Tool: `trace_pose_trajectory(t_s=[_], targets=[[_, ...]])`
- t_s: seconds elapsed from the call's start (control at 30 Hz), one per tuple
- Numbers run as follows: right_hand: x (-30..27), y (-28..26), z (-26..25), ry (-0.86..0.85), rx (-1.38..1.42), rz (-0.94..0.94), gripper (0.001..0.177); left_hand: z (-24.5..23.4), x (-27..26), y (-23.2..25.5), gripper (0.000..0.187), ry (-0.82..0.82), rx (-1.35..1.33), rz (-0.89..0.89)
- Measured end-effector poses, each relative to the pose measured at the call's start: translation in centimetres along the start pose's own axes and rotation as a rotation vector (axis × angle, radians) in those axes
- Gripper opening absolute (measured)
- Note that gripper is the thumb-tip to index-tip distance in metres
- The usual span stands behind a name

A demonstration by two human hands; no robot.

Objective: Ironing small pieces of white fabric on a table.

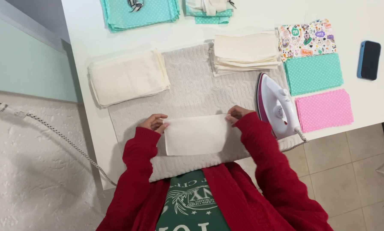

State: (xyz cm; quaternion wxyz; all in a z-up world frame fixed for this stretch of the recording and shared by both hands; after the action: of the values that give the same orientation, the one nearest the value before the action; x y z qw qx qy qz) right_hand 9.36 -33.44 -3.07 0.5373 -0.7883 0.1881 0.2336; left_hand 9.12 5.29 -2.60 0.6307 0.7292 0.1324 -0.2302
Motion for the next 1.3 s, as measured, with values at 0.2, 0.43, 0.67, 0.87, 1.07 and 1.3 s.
trace_pose_trajectory(t_s=[0.2,0.43,0.67,0.87,1.07,1.3], targets=[[2.2,0.1,1.9,0.299,-0.543,-0.215,0.024,0.6,2.2,-0.7,0.029,0.162,0.393,0.096],[0.4,-1.8,9.4,0.328,-0.594,-0.914,0.020,2.8,0.1,2.7,0.013,0.208,0.811,0.869],[-1.3,-3.0,10.8,0.318,-0.492,-0.784,0.028,3.8,0.6,2.1,0.012,0.212,1.020,0.811],[-1.8,-3.2,10.6,0.401,-0.445,-0.822,0.026,4.2,0.7,1.7,0.010,0.387,1.055,0.919],[-1.7,-2.8,10.6,0.451,-0.432,-0.808,0.027,0.8,2.1,0.9,0.010,0.278,0.549,0.445],[-2.0,-3.2,10.4,0.457,-0.410,-0.833,0.028,-2.6,3.4,1.0,0.003,0.412,0.279,0.149]])
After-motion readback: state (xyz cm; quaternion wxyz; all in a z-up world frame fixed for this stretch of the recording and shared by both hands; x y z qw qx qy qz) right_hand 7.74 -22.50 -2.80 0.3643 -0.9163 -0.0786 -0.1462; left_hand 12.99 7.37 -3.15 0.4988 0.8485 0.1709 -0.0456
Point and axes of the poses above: each hand's wrist, its own x-axis towards the middle knuckle, its own z-axis out of the palm, y = z × x, the point moved 8 cm from there along x, towards the middle knuckle, and after that the axes turned 3 degrees about x, right-handed, at the moved point
